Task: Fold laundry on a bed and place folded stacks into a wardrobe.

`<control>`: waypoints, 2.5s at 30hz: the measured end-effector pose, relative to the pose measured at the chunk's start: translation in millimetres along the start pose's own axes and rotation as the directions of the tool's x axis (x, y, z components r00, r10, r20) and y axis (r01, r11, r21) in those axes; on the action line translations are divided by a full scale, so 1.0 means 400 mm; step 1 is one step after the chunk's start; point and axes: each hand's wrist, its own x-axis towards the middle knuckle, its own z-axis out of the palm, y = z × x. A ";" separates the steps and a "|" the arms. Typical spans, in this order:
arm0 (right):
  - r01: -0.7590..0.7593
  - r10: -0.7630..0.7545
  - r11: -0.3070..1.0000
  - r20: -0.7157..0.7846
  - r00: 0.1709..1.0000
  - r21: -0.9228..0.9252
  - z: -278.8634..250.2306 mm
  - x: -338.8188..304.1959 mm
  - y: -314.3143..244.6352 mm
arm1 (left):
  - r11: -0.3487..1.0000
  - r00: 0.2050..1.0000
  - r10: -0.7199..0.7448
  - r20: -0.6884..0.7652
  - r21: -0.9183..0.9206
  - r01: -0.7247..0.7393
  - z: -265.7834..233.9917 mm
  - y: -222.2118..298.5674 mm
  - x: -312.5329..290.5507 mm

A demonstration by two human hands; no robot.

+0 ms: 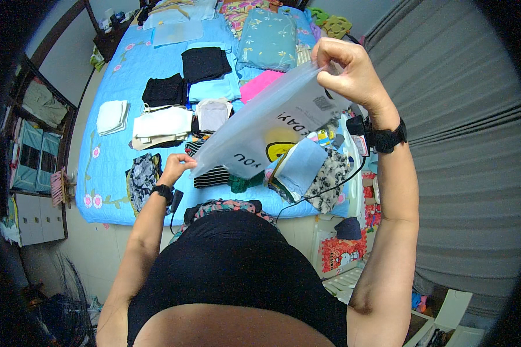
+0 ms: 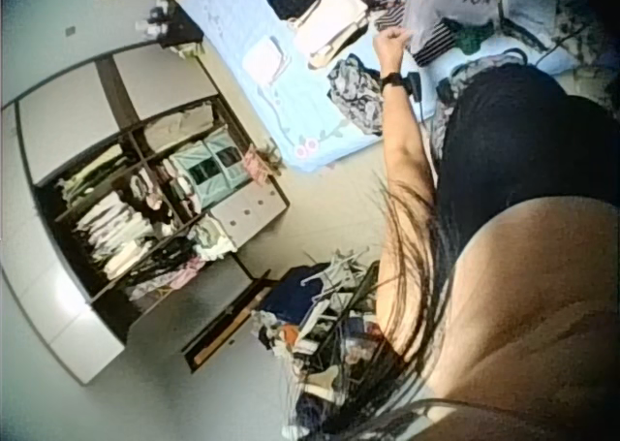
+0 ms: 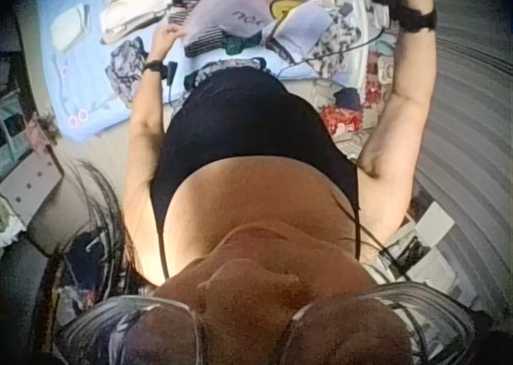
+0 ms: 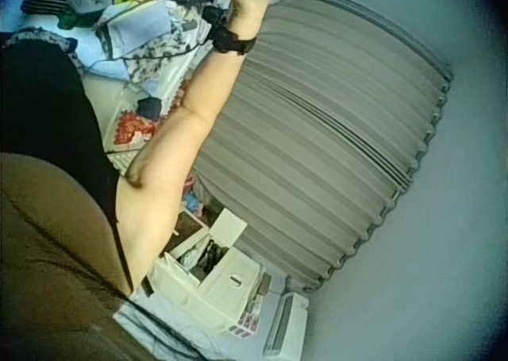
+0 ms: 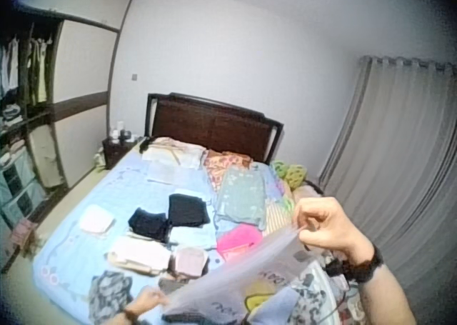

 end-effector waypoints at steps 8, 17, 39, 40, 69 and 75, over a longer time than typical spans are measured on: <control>0.051 -0.033 0.992 0.153 0.988 -0.115 0.070 0.055 -0.008 | 0.989 0.987 0.123 -0.101 -0.074 -0.131 -0.050 0.153 -0.010; 0.132 -0.132 0.987 0.002 0.991 -0.092 0.092 0.088 -0.023 | 0.941 0.934 0.338 0.117 -0.061 -0.333 0.110 0.515 0.082; -0.432 0.568 0.153 0.278 0.775 0.889 0.477 -0.094 0.282 | 0.897 0.983 0.082 0.165 -0.441 -0.001 -0.076 0.456 0.190; -0.398 0.578 0.068 0.289 0.763 0.915 0.484 -0.101 0.291 | 0.877 0.982 0.066 0.174 -0.480 0.026 -0.081 0.453 0.190; -0.371 0.589 -0.282 0.465 0.661 0.885 0.584 -0.129 0.237 | 0.780 0.927 -0.186 0.326 -0.525 0.341 -0.008 0.312 0.074; -0.697 0.502 -0.120 0.649 0.572 0.707 0.636 -0.159 0.232 | 0.597 0.941 -0.098 0.323 -0.737 0.315 -0.034 0.280 0.044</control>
